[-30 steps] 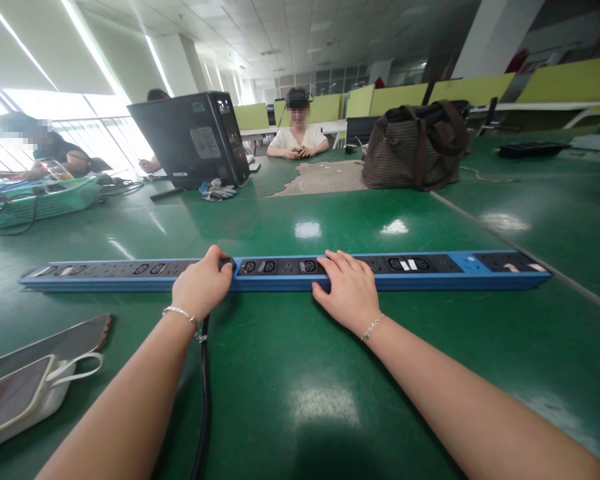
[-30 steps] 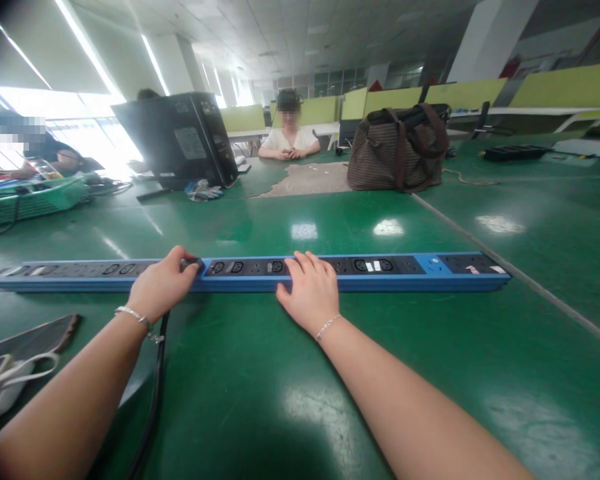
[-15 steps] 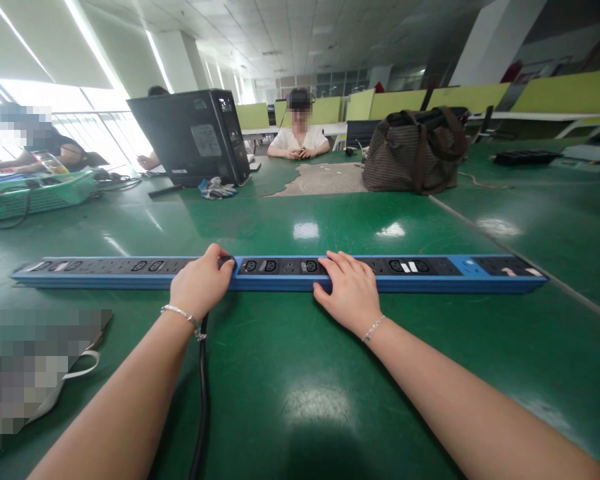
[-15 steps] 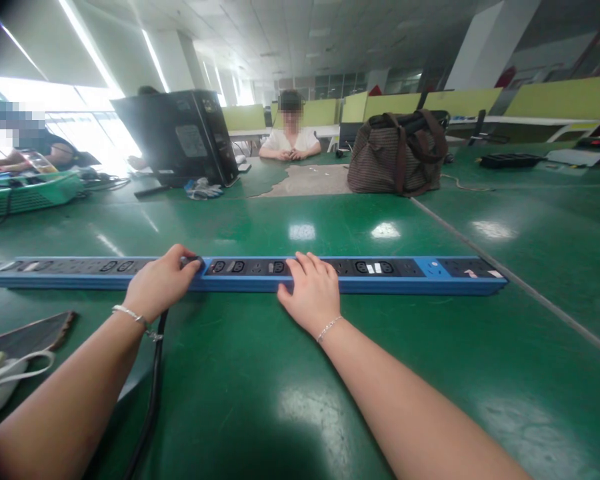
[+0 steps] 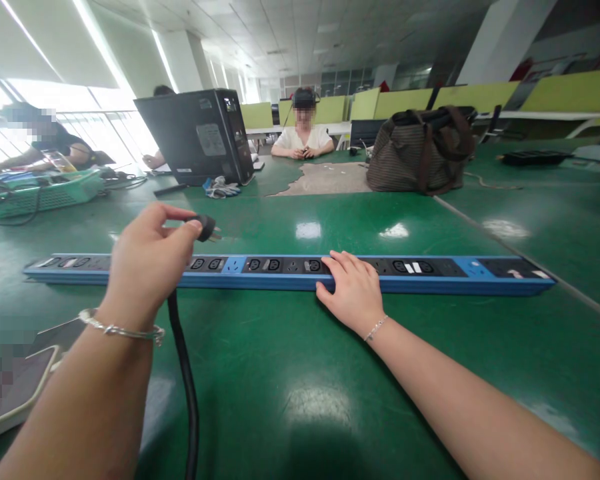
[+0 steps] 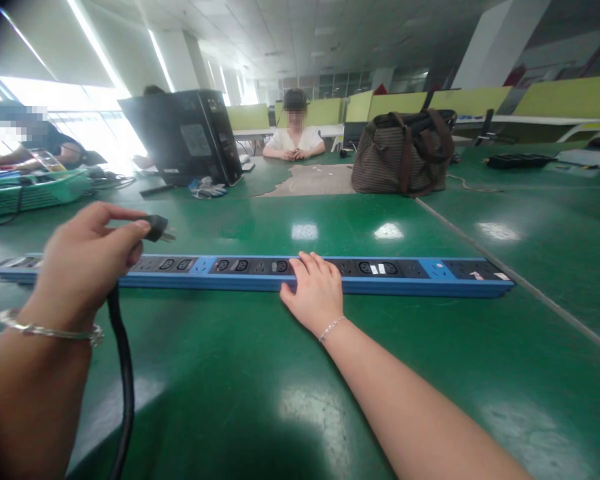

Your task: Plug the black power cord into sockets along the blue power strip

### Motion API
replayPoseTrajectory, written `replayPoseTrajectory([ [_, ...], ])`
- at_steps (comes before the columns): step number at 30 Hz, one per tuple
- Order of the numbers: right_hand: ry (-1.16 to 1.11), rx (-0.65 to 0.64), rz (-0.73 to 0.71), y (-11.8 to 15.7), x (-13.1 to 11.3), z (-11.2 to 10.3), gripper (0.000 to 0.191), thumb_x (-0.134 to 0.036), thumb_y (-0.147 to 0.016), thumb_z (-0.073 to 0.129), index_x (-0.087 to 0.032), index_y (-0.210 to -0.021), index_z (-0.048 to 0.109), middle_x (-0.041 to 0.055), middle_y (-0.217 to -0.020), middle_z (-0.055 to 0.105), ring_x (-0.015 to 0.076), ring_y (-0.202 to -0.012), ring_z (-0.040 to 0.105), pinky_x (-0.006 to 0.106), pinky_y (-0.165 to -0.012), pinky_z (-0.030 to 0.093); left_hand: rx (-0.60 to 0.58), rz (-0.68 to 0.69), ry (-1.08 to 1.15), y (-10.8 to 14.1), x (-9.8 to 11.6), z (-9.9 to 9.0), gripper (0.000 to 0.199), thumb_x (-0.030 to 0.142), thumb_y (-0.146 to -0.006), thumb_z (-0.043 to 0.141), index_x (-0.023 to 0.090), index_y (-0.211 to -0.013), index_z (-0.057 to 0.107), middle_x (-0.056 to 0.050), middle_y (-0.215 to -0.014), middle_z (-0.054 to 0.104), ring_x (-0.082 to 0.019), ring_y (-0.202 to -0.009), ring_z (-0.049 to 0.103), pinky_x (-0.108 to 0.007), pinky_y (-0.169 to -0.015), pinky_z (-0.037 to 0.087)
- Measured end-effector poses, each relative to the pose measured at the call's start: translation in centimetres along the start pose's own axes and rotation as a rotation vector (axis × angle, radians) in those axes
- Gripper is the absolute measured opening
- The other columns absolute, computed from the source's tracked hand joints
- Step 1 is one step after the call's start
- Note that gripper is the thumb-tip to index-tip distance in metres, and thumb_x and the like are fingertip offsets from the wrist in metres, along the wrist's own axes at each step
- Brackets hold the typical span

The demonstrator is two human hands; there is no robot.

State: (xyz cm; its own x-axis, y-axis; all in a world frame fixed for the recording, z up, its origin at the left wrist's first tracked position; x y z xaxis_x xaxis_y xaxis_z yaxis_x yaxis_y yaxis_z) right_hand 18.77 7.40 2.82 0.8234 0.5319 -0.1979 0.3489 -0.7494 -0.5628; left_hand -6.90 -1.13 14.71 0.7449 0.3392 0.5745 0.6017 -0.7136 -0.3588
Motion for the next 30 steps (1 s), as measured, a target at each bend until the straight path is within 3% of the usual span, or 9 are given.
replayPoseTrajectory([
  [2, -0.001, 0.002, 0.0, 0.0, 0.0, 0.0, 0.043, -0.035, -0.078, 0.054, -0.019, -0.117, 0.059, 0.0081, -0.129, 0.057, 0.0262, -0.122, 0.045, 0.042, -0.1, 0.029, -0.126, 0.027, -0.014, 0.7, 0.7, 2.1, 0.03, 0.039, -0.074, 0.049, 0.023, -0.096, 0.061, 0.004, -0.056, 0.055, -0.012, -0.052, 0.049, -0.025, -0.053, 0.036],
  [5, -0.009, 0.001, -0.001, 0.0, -0.1, 0.0, 0.042, -0.035, -0.078, 0.054, -0.019, -0.117, 0.059, 0.0085, -0.129, 0.057, 0.0261, -0.123, 0.045, 0.042, -0.1, 0.03, -0.319, 0.11, -0.001, 2.0, 1.8, 6.6, 0.029, 0.039, -0.076, 0.048, 0.024, -0.096, 0.061, 0.003, -0.062, 0.061, -0.015, -0.057, 0.055, -0.027, -0.058, 0.04],
  [7, -0.019, -0.003, 0.001, 0.0, -0.1, -0.1, 0.042, -0.035, -0.079, 0.054, -0.019, -0.117, 0.059, 0.0086, -0.129, 0.056, 0.0261, -0.123, 0.044, 0.042, -0.1, 0.03, -0.398, 0.159, -0.008, 2.6, 2.5, 9.1, 0.03, 0.042, -0.077, 0.047, 0.024, -0.097, 0.061, 0.001, -0.068, 0.065, -0.016, -0.062, 0.059, -0.028, -0.061, 0.042],
  [10, -0.032, -0.004, 0.006, 0.0, -0.1, -0.1, 0.042, -0.035, -0.079, 0.054, -0.02, -0.118, 0.059, 0.0089, -0.13, 0.056, 0.0264, -0.123, 0.044, 0.043, -0.1, 0.029, -0.46, 0.183, -0.018, 3.0, 3.1, 11.3, 0.031, 0.042, -0.078, 0.047, 0.023, -0.099, 0.06, -0.001, -0.071, 0.067, -0.017, -0.064, 0.061, -0.029, -0.064, 0.044],
  [18, -0.036, 0.0, 0.004, 0.0, -0.3, -0.2, 0.042, -0.035, -0.079, 0.054, -0.02, -0.118, 0.058, 0.0087, -0.13, 0.056, 0.026, -0.123, 0.043, 0.042, -0.101, 0.029, -0.454, 0.173, -0.054, 2.5, 4.5, 12.5, 0.029, 0.042, -0.078, 0.047, 0.023, -0.095, 0.06, -0.004, -0.075, 0.069, -0.019, -0.068, 0.063, -0.03, -0.065, 0.045],
  [30, -0.047, 0.002, 0.014, 0.0, -0.2, -0.1, 0.042, -0.035, -0.079, 0.054, -0.02, -0.118, 0.058, 0.0085, -0.13, 0.055, 0.0264, -0.124, 0.043, 0.042, -0.102, 0.027, -0.396, 0.219, -0.299, 2.5, 5.3, 11.9, 0.032, 0.045, -0.078, 0.043, 0.026, -0.096, 0.061, -0.007, -0.091, 0.07, -0.026, -0.086, 0.064, -0.034, -0.071, 0.047],
])
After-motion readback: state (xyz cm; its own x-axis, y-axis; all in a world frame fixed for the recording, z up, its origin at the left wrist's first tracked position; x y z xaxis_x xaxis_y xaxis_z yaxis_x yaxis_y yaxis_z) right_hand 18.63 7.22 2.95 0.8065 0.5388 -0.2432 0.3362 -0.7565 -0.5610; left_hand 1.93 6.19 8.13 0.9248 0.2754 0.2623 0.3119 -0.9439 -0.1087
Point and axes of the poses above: each hand's wrist, its own y-axis away from the middle knuckle, its own z-axis out of the palm, x = y × z, the point moved 6 cm from there along -y, towards the middle knuckle
